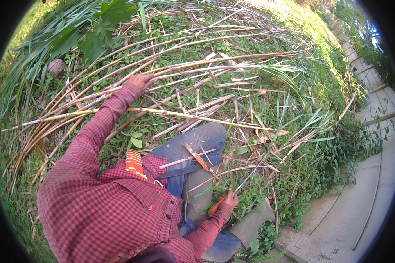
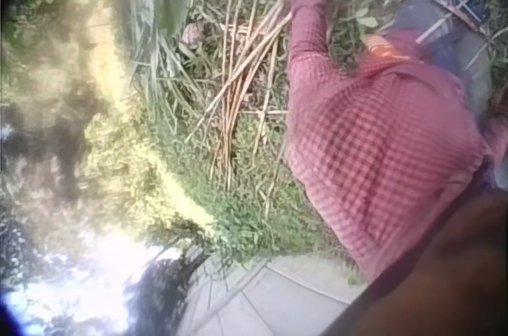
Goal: The person sits on the ground and uses a machete to cut long, thin plant stalks into smaller pieces. They hold the stalks with one hand and repeatedly strike them with the machete, dropping the cut pieces onto a pile on the ground.
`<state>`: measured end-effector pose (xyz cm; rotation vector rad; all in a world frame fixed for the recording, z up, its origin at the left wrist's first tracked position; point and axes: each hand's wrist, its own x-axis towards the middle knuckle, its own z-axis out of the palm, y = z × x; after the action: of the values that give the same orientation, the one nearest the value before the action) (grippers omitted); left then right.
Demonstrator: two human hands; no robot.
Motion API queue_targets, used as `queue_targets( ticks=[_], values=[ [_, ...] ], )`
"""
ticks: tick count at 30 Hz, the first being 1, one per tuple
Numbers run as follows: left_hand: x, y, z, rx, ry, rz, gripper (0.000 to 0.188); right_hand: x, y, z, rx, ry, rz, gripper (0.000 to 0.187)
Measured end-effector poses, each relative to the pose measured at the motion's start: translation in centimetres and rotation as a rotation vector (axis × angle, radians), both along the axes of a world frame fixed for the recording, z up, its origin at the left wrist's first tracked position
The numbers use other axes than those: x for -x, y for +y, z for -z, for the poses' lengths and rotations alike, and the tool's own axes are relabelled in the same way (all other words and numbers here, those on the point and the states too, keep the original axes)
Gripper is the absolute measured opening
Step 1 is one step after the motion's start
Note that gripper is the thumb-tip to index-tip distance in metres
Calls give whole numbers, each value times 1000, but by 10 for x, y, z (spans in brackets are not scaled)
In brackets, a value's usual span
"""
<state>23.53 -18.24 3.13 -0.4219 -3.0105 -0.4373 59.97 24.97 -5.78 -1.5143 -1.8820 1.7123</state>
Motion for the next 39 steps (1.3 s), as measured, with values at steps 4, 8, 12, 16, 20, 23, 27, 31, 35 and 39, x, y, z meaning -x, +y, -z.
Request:
queue_targets(
  ticks=[4,8,12,16,20,23,27,31,35,39],
  values=[
    [54,99,-55,12,99,146,39,3,4,3,2,-59,-19,29],
    [74,194,-89,-114,270,269,35,2,0,3,-48,-60,-29,30],
    [59,252,-59,-192,86,315,34,-1,2,6,-20,-31,-15,29],
    [26,274,10,4,-107,365,33,-6,4,9,-37,-45,52,28],
    [-14,213,29,81,-90,251,47,0,5,4,-76,-8,-25,29],
    [-26,179,26,99,-264,208,46,-1,8,3,-168,-66,-19,30],
    [-36,156,27,63,-260,225,39,-14,26,43,-387,-96,-115,42],
    [-27,150,47,170,-93,257,38,-1,9,2,-488,-48,-161,30],
    [-14,152,51,165,-247,299,31,9,6,-46,-607,-28,-234,30],
    [-12,152,46,86,-129,276,31,33,24,-98,-736,-173,-304,30]
  ],
)
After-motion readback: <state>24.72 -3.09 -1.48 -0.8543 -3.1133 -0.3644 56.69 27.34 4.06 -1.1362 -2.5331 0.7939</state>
